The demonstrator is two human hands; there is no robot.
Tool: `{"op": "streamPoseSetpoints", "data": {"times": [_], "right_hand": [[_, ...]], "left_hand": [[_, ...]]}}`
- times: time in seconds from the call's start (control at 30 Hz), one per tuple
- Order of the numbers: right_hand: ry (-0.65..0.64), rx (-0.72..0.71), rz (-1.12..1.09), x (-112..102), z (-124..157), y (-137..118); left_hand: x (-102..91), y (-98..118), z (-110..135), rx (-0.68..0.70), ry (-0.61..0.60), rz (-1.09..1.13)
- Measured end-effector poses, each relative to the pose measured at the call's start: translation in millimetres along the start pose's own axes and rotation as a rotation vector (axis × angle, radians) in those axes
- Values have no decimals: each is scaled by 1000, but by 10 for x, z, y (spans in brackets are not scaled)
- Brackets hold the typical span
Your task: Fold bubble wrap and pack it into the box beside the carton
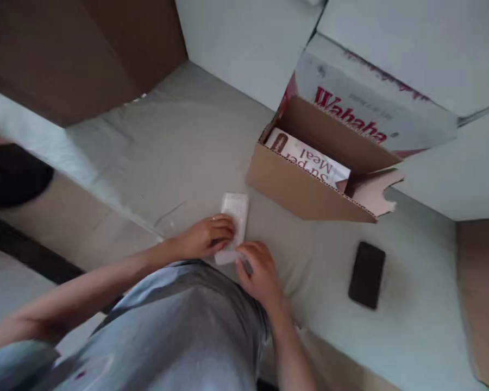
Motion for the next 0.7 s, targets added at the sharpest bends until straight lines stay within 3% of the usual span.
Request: {"op": "streamPoseSetpoints", "data": {"times": [0.23,0.33,0.5,0.57,0.7], "right_hand": [[203,157,97,59,-179,203],[261,196,129,144,-216,196],[332,66,149,98,-225,103],[303,-51,177,57,-184,62],[48,-111,312,112,-112,92]], "left_hand": [[-36,-36,31,-144,131,235],[-29,-52,51,-147,157,202],[32,-48,35,-196,217,141],[52,-58,24,-227,228,143],[58,-105,-15,-277,239,154]]}}
Point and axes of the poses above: each hand's wrist, its own z-axis away from the middle knuckle, its own x-axis out of the palm, y = z × x, the point moved 2 cm from there along -z, towards the middle knuckle, and after that the axes turned 11 degrees about -z, right-handed, at the moved point
